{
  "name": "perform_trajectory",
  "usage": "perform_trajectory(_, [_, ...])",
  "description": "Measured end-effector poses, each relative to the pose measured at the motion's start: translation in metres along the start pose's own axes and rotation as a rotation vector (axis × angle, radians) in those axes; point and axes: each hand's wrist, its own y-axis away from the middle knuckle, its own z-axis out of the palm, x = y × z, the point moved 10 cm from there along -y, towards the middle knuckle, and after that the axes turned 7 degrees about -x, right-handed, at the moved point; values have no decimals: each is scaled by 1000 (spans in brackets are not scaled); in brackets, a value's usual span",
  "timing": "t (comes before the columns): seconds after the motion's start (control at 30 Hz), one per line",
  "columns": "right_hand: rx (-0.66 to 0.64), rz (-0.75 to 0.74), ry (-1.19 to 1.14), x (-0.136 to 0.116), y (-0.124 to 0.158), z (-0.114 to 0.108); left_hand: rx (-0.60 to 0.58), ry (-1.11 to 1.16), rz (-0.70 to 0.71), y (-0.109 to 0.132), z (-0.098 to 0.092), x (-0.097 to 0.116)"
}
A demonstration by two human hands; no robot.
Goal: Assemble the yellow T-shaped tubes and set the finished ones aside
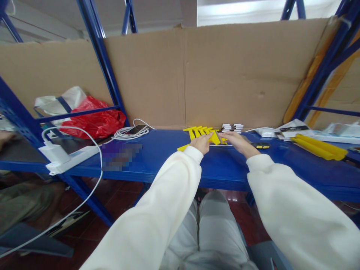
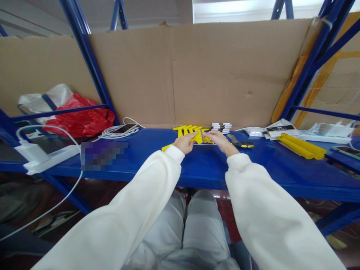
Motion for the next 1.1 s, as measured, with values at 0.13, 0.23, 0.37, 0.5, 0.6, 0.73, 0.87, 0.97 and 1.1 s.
perform_trajectory(0.13, [133, 16, 338, 8, -6, -33, 32, 26, 4, 2, -6, -1])
perform_trajectory(0.23, [238, 119, 598, 19, -4, -62, 35, 35, -6, 4, -7, -2])
perform_trajectory(0.37, [249, 260, 783, 37, 3, -83, 31, 21, -21, 5, -7, -3])
perform_trajectory(0.5, [169, 387, 847, 58, 8, -85, 37, 12, -5, 4, -7, -2])
perform_trajectory(0.6, [153, 430, 860, 65, 9, -86, 36, 16, -2, 4, -7, -2])
perform_trajectory(0.73, [142, 402, 912, 68, 7, -87, 25, 24, -22, 5, -8, -2])
perform_trajectory(0.87, [135, 429, 975, 70, 6, -90, 23, 44, -43, 6, -8, -3])
perform_trajectory(0.97, [114, 474, 992, 73, 7, -92, 29, 62, -45, 7, -9, -3])
perform_trajectory(1.1, [143, 481, 975, 73, 7, -97, 30, 76, -42, 7, -10, -2])
